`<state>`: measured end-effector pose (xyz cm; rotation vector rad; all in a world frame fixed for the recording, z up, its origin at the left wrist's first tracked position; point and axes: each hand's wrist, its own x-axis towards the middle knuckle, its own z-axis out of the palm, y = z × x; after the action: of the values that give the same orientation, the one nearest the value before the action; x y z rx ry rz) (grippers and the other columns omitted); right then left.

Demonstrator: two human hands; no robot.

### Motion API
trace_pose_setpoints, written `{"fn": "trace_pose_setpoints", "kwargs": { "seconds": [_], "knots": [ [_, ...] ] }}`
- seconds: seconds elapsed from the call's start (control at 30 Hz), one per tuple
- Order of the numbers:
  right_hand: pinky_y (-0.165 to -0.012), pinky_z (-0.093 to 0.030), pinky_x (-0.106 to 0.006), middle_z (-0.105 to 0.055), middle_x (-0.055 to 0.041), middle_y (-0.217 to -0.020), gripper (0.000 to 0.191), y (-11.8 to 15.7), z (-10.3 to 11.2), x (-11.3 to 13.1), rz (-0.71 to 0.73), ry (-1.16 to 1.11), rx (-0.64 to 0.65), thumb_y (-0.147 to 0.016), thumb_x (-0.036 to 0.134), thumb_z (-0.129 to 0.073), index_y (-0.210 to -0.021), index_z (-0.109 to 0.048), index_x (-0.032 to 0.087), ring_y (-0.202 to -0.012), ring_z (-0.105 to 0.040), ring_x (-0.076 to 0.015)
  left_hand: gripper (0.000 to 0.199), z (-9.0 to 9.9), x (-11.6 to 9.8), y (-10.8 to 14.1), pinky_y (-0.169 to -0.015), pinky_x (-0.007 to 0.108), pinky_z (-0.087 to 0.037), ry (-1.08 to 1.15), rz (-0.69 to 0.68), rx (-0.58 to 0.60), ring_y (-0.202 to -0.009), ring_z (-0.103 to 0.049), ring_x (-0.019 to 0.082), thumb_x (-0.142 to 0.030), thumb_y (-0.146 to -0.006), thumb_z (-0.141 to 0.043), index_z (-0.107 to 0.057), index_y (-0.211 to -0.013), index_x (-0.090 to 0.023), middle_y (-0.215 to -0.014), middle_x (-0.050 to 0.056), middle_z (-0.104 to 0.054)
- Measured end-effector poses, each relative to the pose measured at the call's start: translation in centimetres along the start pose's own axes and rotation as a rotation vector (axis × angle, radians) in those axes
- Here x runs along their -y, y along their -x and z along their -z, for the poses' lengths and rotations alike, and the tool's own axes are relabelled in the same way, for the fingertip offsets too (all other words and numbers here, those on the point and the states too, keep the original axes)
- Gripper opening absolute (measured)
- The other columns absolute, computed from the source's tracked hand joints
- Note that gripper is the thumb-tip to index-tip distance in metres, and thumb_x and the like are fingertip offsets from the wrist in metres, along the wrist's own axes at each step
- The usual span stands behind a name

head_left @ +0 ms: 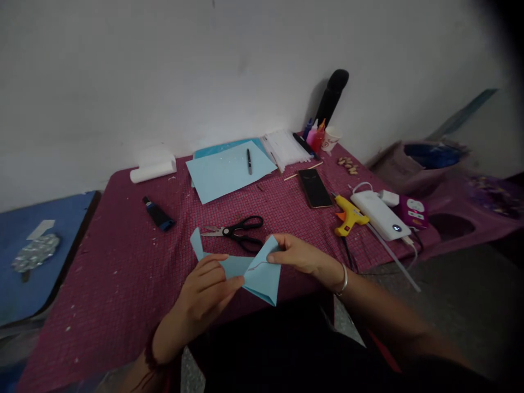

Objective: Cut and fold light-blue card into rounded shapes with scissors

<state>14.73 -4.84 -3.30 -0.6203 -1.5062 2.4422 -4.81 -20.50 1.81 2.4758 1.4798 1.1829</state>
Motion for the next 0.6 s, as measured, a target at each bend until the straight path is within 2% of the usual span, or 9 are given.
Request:
{"fn": "trace_pose_setpoints", "kwargs": {
  "seconds": [0.2,0.4,0.6],
  "knots": [
    [-0.051,-0.033,-0.019,-0.051,0.0071,-0.060,0.031,0.2,0.3,0.4,0.030,0.117,0.000,-0.065,0.035,-0.078,-0.072,-0.054,0.015,-0.053,-0.043,-0.0053,0.024,-0.6,0.2,0.0,-0.084,0.039,-0.056,-0.003,0.024,-0.035,-0.066,-0.055,0.011,-0.005,-0.080,-0.062,-0.064,-0.098,-0.019,-0.068,-0.003,-0.056],
    [-0.052,-0.033,-0.020,-0.051,0.0064,-0.060,0.030,0.1,0.8,0.2,0.025,0.111,0.002,-0.066,0.035,-0.076,-0.072,-0.054,0.016,-0.054,-0.043,-0.0061,0.021,-0.9,0.4,-0.6,-0.083,0.038,-0.056,0.002,0.060,-0.046,-0.061,-0.054,0.009,-0.008,-0.083,-0.059,-0.065,-0.097,-0.022,-0.063,-0.006,-0.054],
    [-0.056,-0.036,-0.021,-0.052,0.0053,-0.063,0.033,-0.1,1.1,-0.6,0.025,0.060,-0.002,-0.064,0.036,-0.079,-0.074,-0.056,0.015,-0.056,-0.045,-0.0068,0.021,-1.0,0.5,-1.2,-0.082,0.035,-0.056,0.014,0.049,-0.040,-0.065,-0.057,0.011,-0.008,-0.082,-0.059,-0.067,-0.096,-0.021,-0.062,-0.004,-0.055]
  ]
}}
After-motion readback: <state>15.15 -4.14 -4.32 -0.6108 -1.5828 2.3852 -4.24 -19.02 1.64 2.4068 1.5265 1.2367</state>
